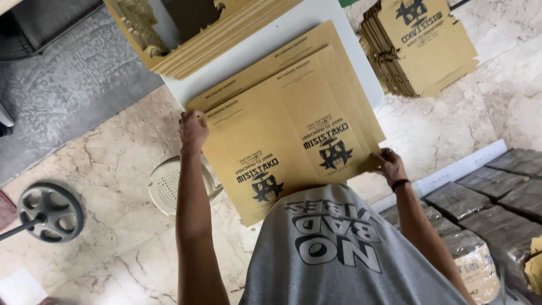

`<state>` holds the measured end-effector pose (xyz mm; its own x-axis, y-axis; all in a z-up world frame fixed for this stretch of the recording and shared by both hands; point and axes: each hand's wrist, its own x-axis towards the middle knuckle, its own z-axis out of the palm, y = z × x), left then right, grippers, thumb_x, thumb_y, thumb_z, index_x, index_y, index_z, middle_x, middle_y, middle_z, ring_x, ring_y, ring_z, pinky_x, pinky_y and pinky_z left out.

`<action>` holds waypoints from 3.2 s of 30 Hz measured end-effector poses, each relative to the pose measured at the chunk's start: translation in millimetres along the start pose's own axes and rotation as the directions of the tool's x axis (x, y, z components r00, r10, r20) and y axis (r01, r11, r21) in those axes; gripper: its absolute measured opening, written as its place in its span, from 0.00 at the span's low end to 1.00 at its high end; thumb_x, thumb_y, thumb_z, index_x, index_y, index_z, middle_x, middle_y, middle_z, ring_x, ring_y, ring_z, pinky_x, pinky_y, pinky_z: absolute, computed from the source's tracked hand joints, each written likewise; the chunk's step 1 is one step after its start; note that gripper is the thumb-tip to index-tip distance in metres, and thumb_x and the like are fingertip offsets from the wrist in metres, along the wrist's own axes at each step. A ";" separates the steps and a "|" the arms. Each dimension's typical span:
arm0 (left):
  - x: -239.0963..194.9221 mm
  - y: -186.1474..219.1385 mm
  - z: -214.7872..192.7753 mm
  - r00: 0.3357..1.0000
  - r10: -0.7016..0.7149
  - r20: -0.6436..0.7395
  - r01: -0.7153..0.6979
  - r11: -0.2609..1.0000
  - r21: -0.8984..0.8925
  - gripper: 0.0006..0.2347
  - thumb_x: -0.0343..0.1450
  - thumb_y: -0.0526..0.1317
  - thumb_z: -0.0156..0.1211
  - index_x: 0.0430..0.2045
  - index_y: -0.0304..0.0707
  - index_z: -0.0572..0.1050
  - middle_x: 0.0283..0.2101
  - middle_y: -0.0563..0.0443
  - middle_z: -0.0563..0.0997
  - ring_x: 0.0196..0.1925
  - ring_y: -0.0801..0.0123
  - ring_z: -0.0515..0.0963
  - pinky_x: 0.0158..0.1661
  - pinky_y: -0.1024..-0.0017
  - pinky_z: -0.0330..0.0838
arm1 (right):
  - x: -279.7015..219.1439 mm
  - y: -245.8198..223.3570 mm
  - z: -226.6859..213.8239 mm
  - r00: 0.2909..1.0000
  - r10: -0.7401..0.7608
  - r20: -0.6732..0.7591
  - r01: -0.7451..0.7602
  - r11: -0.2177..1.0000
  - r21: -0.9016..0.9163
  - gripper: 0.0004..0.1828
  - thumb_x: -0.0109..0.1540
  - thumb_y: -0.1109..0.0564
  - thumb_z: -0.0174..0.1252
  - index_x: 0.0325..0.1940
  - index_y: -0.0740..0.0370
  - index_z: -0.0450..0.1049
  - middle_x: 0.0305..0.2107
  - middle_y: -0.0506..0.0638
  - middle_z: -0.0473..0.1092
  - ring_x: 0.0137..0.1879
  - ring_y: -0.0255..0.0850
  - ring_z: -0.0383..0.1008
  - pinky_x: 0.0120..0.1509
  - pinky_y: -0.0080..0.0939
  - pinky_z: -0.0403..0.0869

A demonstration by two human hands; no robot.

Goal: Punching out pre-cut shapes from cardboard sheets and stacking the finished products.

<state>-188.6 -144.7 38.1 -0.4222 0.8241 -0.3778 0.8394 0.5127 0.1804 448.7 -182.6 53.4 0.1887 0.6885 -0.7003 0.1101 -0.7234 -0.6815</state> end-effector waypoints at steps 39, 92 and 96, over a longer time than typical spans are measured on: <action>-13.0 -1.5 -147.7 0.980 0.189 0.069 -0.084 0.696 -0.713 0.18 0.70 0.31 0.66 0.55 0.40 0.78 0.54 0.36 0.79 0.53 0.50 0.79 0.42 0.54 0.80 | 16.7 -62.9 -2.2 0.937 -0.342 0.063 0.345 0.938 -0.042 0.18 0.70 0.65 0.57 0.64 0.68 0.69 0.39 0.64 0.70 0.31 0.50 0.75 0.35 0.45 0.79; 25.9 43.8 -105.3 0.920 0.099 0.379 -0.094 0.995 -0.031 0.21 0.74 0.39 0.45 0.65 0.55 0.67 0.64 0.40 0.73 0.64 0.44 0.75 0.60 0.45 0.69 | 72.7 4.6 20.7 0.852 -0.443 -0.278 0.163 0.730 -0.664 0.23 0.64 0.49 0.61 0.65 0.42 0.77 0.47 0.57 0.67 0.58 0.61 0.72 0.66 0.57 0.74; -36.2 82.6 -191.8 0.887 0.279 0.369 -0.206 0.952 -0.224 0.22 0.75 0.32 0.41 0.66 0.47 0.68 0.66 0.35 0.71 0.68 0.41 0.69 0.66 0.48 0.62 | 77.0 4.2 11.5 0.885 -0.396 -0.244 0.160 0.753 -0.639 0.18 0.66 0.47 0.60 0.60 0.42 0.79 0.42 0.57 0.73 0.53 0.58 0.76 0.62 0.55 0.75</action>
<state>-169.6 -86.1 240.8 -0.0137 0.7847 -0.6197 0.8098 0.3722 0.4535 452.5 -132.0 -5.8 0.3618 0.8833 -0.2983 0.7364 -0.4669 -0.4896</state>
